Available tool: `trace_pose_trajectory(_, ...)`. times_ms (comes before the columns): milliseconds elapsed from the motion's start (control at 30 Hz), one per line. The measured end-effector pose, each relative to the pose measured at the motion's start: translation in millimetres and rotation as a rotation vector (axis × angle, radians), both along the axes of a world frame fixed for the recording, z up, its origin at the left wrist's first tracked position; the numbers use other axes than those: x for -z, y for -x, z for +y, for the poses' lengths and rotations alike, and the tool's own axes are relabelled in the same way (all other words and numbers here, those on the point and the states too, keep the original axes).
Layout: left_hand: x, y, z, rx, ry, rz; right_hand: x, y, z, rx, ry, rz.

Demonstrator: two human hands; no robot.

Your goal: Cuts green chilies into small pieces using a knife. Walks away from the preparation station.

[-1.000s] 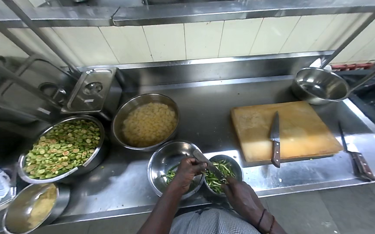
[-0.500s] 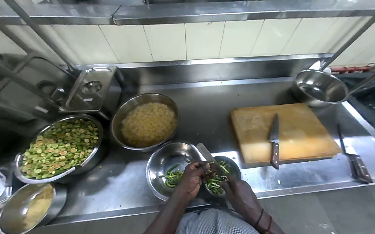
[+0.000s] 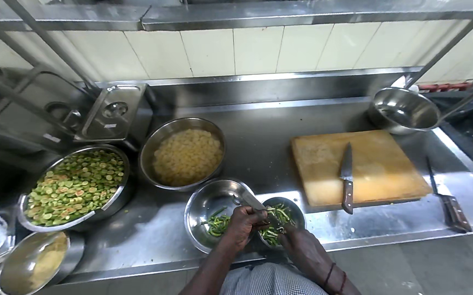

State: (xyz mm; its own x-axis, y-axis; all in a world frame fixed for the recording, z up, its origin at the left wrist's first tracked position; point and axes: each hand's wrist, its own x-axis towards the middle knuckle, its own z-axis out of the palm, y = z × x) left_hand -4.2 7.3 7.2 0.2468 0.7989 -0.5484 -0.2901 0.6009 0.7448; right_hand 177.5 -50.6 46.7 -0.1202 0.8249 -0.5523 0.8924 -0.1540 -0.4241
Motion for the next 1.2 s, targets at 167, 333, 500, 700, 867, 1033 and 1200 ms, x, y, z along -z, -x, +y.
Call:
trace_pose_trajectory(167, 4, -6, -3, 0.092, 0.001, -0.027, 4, 4, 1, -0.034, 0.004, 0.025)
trace_pose_trajectory(333, 5, -19, -5, 0.058, -0.002, 0.005, 6, 2, 1, -0.03, 0.002, 0.027)
trace_pose_trajectory(500, 15, -18, -1, 0.128, -0.214, 0.175, 7, -9, -1, 0.153, -0.058, 0.055)
trace_pose_trajectory(700, 18, -14, -2, 0.498, -0.604, 0.708, 8, -39, -8, 0.293, -0.128, 0.082)
trace_pose_trajectory(867, 17, -23, -8, 0.299, -0.701, 0.789, 25, -60, -21, 0.16, -0.221, -0.039)
trace_pose_trajectory(1033, 12, -30, -11, 0.23, -0.649, 0.927, 28, -83, -26, 0.116, -0.123, -0.046)
trace_pose_trajectory(1200, 11, -45, -26, 0.211, -0.663, 0.902, 16, -117, -14, 0.3, -0.24, 0.074)
